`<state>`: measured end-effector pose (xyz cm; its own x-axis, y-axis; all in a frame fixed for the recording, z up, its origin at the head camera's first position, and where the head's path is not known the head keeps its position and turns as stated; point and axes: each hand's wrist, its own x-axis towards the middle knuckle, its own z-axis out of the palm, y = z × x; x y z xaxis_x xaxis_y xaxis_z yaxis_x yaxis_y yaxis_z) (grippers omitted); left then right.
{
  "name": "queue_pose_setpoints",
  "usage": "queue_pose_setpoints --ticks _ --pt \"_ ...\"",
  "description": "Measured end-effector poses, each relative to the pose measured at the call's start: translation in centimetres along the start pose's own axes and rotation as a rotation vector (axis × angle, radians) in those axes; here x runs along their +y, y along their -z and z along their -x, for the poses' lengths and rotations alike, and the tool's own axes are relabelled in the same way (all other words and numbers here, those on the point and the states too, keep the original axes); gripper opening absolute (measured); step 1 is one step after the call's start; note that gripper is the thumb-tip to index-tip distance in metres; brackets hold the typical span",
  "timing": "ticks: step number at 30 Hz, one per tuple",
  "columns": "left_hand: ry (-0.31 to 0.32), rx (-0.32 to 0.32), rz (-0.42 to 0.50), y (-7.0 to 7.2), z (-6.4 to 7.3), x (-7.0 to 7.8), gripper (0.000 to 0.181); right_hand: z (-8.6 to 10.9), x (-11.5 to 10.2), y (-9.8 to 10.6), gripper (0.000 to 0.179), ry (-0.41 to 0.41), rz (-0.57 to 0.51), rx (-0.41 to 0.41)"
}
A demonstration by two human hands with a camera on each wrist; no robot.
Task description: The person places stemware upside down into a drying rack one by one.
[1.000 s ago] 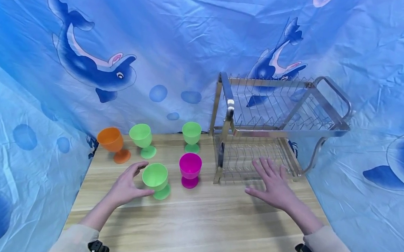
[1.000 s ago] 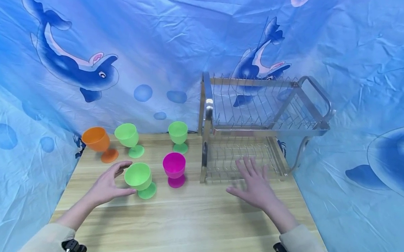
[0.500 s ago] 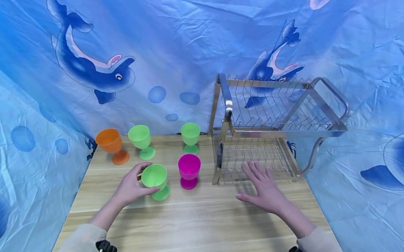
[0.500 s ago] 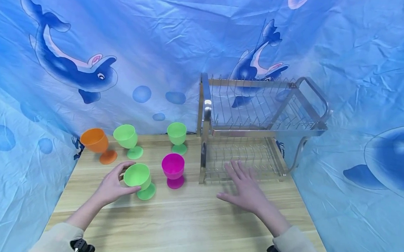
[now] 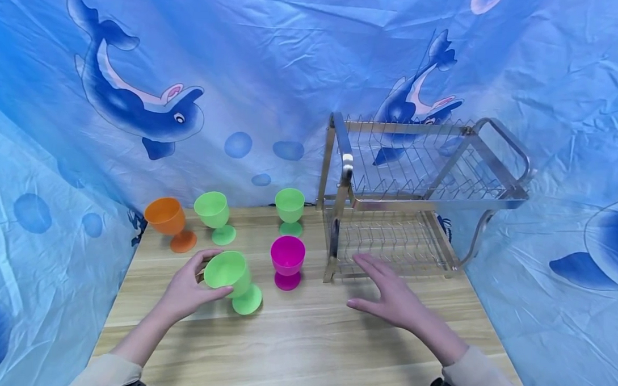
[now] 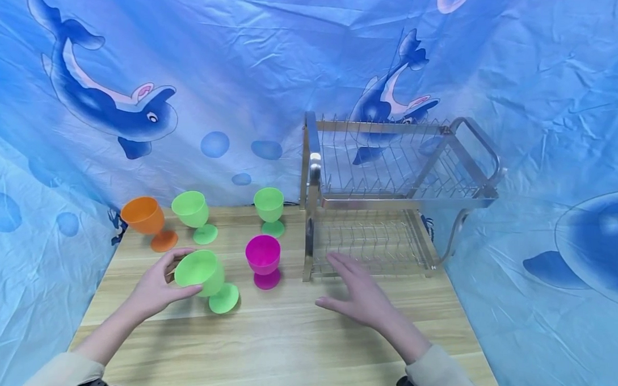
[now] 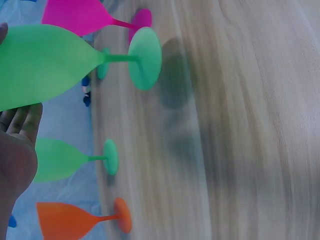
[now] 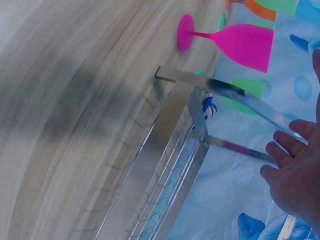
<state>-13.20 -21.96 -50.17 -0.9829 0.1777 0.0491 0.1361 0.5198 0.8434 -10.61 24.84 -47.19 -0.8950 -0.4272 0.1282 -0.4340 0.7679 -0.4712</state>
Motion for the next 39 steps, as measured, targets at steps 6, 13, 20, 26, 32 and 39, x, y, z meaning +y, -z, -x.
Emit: queue_pose_setpoints --ticks 6,13,20,26,32,39 --pt "-0.053 -0.036 0.096 1.8 1.2 1.9 0.077 -0.4 -1.4 -0.2 0.092 0.018 -0.103 -0.013" --pt "-0.133 -0.111 0.33 2.3 0.8 4.7 0.069 -2.0 -3.5 -0.4 0.084 0.043 -0.261 -0.036" --pt "-0.174 -0.151 0.457 1.2 0.3 7.5 0.07 -3.3 -5.4 -0.4 0.074 0.112 -0.334 -0.042" --pt "-0.182 -0.196 0.553 -0.3 -0.4 9.3 0.073 -4.5 -5.9 -0.4 0.064 0.204 -0.39 -0.046" --pt "-0.212 -0.226 0.622 -1.7 -1.0 10.8 0.076 -5.1 -6.1 -0.1 0.057 0.204 -0.417 -0.109" --pt "-0.244 -0.233 0.668 -3.1 -1.5 11.8 0.078 -5.2 -5.6 -0.2 0.049 0.179 -0.49 -0.159"
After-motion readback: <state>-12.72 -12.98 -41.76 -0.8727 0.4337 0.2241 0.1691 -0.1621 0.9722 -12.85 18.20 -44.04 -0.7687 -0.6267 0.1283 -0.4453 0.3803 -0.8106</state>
